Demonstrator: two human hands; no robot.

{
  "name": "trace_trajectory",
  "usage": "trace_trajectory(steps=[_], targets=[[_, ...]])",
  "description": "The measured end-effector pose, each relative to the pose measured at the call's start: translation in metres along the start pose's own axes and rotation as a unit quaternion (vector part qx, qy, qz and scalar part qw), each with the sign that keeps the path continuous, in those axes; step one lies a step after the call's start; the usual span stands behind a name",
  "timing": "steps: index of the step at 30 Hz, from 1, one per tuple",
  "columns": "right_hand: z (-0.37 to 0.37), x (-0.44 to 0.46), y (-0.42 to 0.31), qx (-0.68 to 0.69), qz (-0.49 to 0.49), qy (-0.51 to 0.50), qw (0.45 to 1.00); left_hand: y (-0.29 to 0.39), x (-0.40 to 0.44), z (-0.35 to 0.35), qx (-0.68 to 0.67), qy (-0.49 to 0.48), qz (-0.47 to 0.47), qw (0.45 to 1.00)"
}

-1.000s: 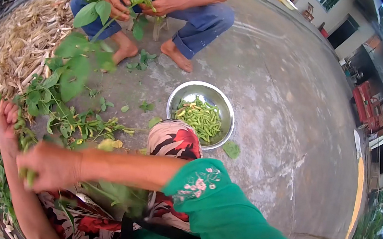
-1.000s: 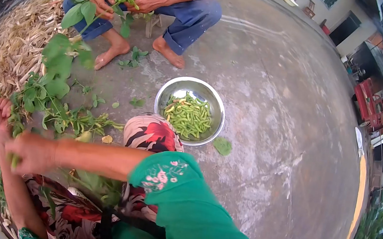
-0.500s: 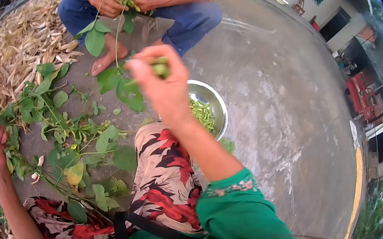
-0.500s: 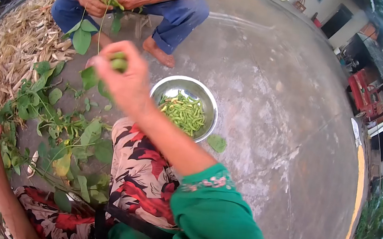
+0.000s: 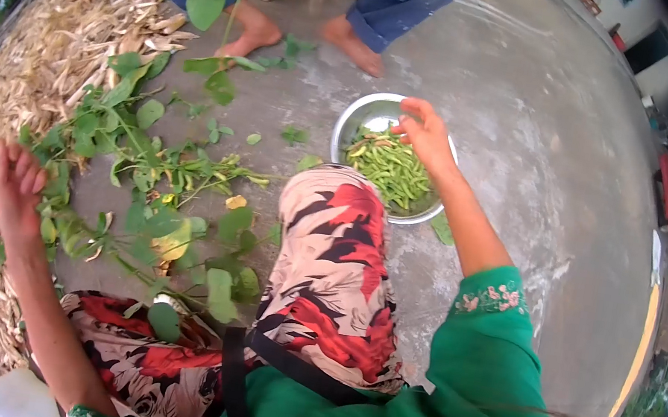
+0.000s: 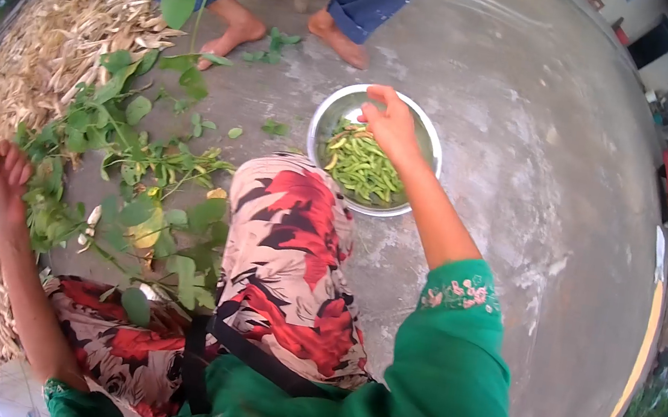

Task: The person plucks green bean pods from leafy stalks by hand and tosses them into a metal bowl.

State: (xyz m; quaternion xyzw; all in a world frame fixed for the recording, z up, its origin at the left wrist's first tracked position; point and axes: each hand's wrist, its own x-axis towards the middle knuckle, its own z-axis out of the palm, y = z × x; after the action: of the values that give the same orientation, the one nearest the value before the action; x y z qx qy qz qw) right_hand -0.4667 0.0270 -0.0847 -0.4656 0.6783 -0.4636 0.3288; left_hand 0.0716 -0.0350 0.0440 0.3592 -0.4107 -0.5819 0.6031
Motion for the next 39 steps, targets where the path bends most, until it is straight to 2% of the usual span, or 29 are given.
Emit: trace_trajectory(steps=[1, 2, 5, 6, 7, 9, 11, 14, 18, 20, 21, 23, 26, 28, 31, 33, 34, 37, 39], targets=[[0.010, 0.000, -0.030, 0.019, -0.021, -0.040, 0.999, -0.004, -0.004, 0.020, 0.013, 0.095, 0.010, 0.995], [0.027, 0.001, -0.060, 0.046, -0.047, -0.091, 0.994, -0.005, -0.005, 0.025, -0.021, 0.035, -0.024, 0.999], [0.086, -0.004, -0.134, 0.095, -0.103, -0.215, 0.967, -0.017, -0.004, 0.048, -0.021, 0.012, -0.037, 0.999], [0.109, -0.008, -0.154, 0.082, -0.139, -0.292, 0.943, -0.020, 0.000, 0.045, -0.023, -0.051, -0.043, 0.998], [0.128, -0.015, -0.169, 0.065, -0.172, -0.359, 0.915, -0.022, -0.001, 0.051, -0.016, -0.039, -0.045, 0.998], [0.165, -0.033, -0.199, -0.078, -0.259, -0.388, 0.881, -0.021, -0.005, 0.061, -0.029, -0.013, -0.055, 0.998], [0.202, -0.043, -0.206, -0.155, -0.285, -0.395, 0.860, -0.020, -0.005, 0.058, -0.034, -0.003, -0.057, 0.998], [0.237, -0.056, -0.207, -0.120, -0.261, -0.442, 0.850, -0.019, -0.004, 0.050, -0.077, -0.042, -0.045, 0.995], [0.265, -0.079, -0.211, -0.078, -0.233, -0.426, 0.871, -0.024, -0.005, 0.044, -0.108, -0.023, -0.040, 0.993], [0.279, -0.084, -0.205, -0.018, -0.267, -0.403, 0.875, -0.025, -0.006, 0.043, -0.145, -0.033, -0.064, 0.987], [0.285, -0.080, -0.201, -0.019, -0.266, -0.408, 0.873, -0.028, -0.003, 0.037, -0.163, -0.073, -0.073, 0.981], [0.293, -0.073, -0.197, 0.158, -0.127, -0.443, 0.873, -0.028, -0.005, 0.039, -0.174, -0.080, -0.071, 0.979], [0.293, -0.074, -0.198, 0.222, -0.134, -0.451, 0.854, -0.027, -0.007, 0.041, -0.183, -0.114, -0.072, 0.974], [0.288, -0.076, -0.200, 0.219, -0.110, -0.449, 0.859, -0.024, -0.009, 0.045, -0.160, -0.071, -0.026, 0.984], [0.291, -0.079, -0.195, 0.243, -0.125, -0.399, 0.875, -0.022, -0.009, 0.044, -0.152, -0.062, -0.010, 0.986], [0.298, -0.081, -0.189, 0.259, -0.170, -0.323, 0.894, -0.022, -0.008, 0.045, -0.142, -0.060, 0.003, 0.988], [0.298, -0.081, -0.189, 0.259, -0.171, -0.322, 0.894, -0.022, -0.008, 0.044, -0.148, -0.070, 0.006, 0.986], [0.296, -0.083, -0.191, 0.303, -0.132, -0.333, 0.883, -0.023, -0.009, 0.046, -0.166, -0.073, 0.010, 0.983], [0.291, -0.084, -0.196, 0.358, -0.057, -0.307, 0.880, -0.022, -0.010, 0.051, -0.179, -0.064, 0.010, 0.982]])
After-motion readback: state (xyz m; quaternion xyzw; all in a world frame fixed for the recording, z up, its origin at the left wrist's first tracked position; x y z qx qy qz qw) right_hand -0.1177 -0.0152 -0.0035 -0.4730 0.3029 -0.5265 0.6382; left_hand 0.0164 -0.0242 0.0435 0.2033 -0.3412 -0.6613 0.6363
